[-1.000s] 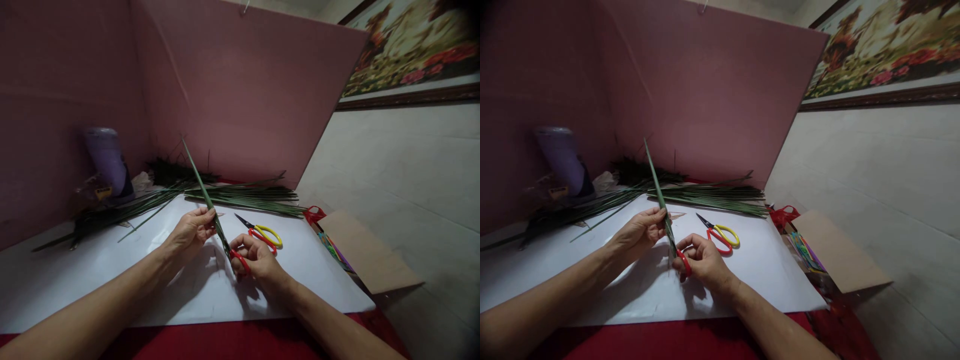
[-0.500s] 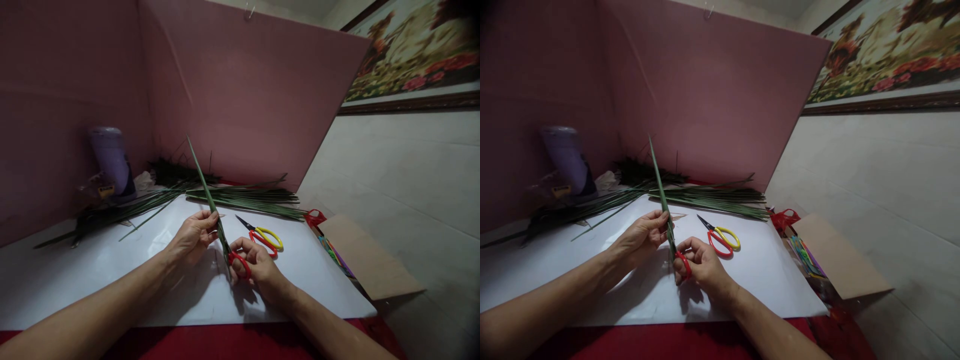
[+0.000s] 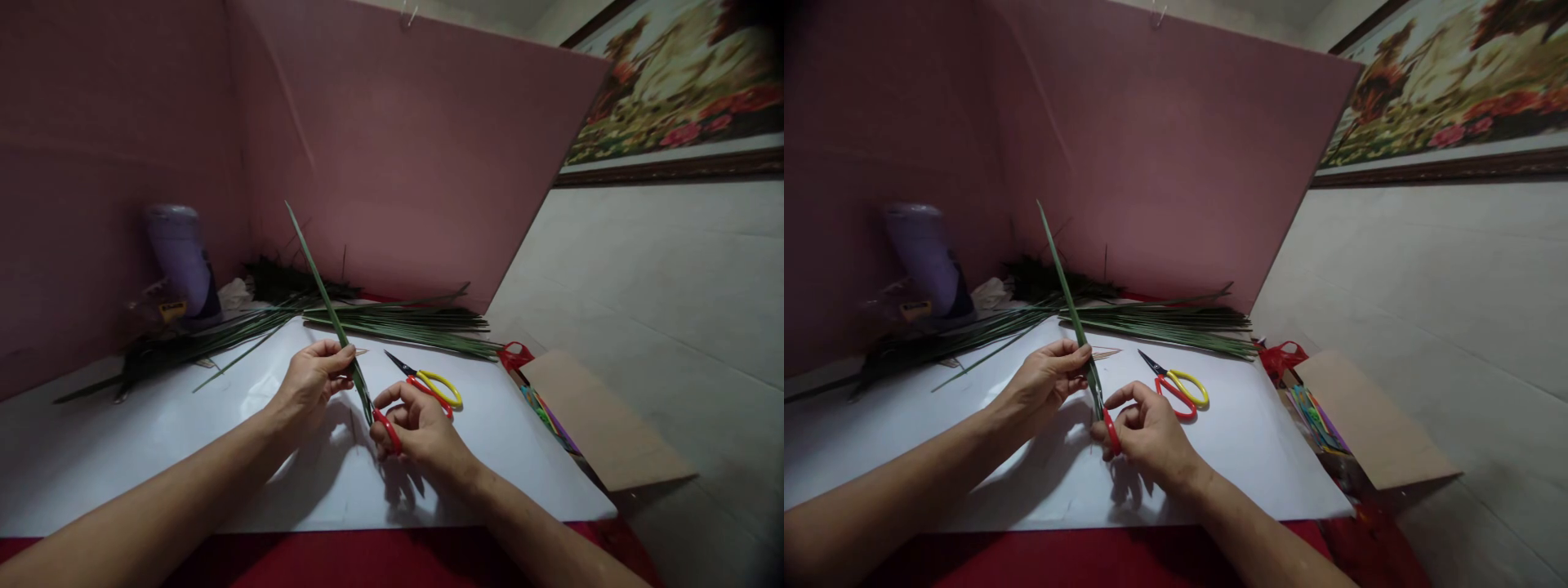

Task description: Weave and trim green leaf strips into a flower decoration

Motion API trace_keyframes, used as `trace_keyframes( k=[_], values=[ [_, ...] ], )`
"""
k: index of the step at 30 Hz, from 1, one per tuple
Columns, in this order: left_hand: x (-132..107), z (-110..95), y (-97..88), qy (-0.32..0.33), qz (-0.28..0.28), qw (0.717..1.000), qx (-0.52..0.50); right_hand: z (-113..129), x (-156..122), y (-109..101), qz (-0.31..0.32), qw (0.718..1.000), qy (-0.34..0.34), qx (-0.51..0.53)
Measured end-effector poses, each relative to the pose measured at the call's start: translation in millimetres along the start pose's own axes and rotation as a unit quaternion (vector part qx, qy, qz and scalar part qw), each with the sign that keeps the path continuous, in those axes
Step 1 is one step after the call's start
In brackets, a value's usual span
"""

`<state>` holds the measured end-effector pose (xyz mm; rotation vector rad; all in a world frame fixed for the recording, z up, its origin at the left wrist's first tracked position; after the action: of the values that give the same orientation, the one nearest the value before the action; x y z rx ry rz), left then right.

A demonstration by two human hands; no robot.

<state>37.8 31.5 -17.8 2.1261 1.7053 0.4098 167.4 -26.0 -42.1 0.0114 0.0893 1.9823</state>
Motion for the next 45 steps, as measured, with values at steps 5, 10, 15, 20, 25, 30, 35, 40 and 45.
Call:
trace_keyframes(
  k=[5, 10, 15, 20, 25, 30, 35, 40, 45],
  values=[
    [-0.2, 6.8, 2.3, -0.043, 0.022, 0.998, -0.041, -3.8, 1.1, 3.4, 0.053, 0.996, 0.004, 0.073],
    [-0.4, 7.9, 4.3, -0.047, 0.029, 0.997, -0.055, -1.8, -0.9, 5.9, 0.067, 0.993, 0.010, 0.097],
    [-0.5, 7.9, 4.9, -0.042, 0.031, 0.997, -0.064, 1.3, -2.2, 8.9, 0.071, 0.992, 0.008, 0.102],
    [-1.3, 7.6, 5.0, -0.036, 0.033, 0.996, -0.071, 0.1, -4.2, 12.9, 0.088, 0.989, 0.019, 0.120],
    [-2.2, 6.0, 5.6, -0.031, 0.036, 0.997, -0.068, -0.2, -5.2, 15.4, 0.107, 0.985, 0.013, 0.132],
    [-1.9, 4.7, 6.4, -0.029, 0.037, 0.997, -0.066, -0.8, -3.9, 14.9, 0.107, 0.986, -0.003, 0.130],
    [-1.3, 3.9, 6.8, -0.020, 0.039, 0.997, -0.067, -3.6, -1.8, 12.2, 0.098, 0.990, 0.003, 0.103],
    [-1.4, 4.6, 8.0, -0.024, 0.040, 0.997, -0.062, -2.6, 0.1, 8.5, 0.070, 0.996, -0.008, 0.061],
    [-1.5, 6.8, 7.9, -0.028, 0.045, 0.997, -0.059, -4.1, 0.8, 8.3, 0.062, 0.996, -0.004, 0.067]
  ],
)
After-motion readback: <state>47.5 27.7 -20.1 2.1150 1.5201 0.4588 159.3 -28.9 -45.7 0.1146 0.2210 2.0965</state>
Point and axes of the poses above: each hand's wrist, its own x-axis towards the middle knuckle, its own y-axis out of the palm, z = x × y, the point moved 7 cm from there along x, towards the middle knuckle, and after that the axes turned 8 degrees about z, right-handed, at the moved point
